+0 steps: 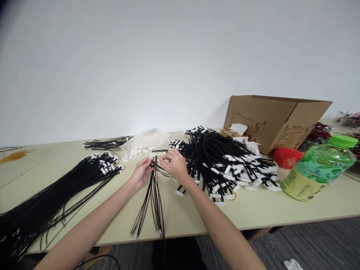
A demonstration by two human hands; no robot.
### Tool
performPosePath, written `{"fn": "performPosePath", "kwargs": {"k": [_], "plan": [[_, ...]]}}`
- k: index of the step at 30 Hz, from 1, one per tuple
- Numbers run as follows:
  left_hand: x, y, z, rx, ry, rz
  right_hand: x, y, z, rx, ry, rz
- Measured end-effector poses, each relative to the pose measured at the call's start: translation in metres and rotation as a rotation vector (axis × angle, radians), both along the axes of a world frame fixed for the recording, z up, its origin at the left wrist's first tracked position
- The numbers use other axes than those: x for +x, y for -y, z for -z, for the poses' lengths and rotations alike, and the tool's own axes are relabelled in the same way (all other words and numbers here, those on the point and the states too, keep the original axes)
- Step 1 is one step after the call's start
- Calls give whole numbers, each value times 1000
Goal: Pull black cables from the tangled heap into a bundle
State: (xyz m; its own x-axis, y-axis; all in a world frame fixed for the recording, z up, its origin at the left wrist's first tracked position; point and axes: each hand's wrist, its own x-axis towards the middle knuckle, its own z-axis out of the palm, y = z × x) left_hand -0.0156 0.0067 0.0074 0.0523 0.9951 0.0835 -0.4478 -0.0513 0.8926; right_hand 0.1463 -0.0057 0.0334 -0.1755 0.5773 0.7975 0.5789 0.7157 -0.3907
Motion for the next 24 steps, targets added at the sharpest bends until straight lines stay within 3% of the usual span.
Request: {"fn": "performPosePath", "kwargs": {"k": [13,24], "plan": [[1,3,-2,72,-68,-28,-3,-5,2,-202,-201,-84],[4,7,-4,150,-169,17,-5,1,-1,-86,-125,-103]]}}
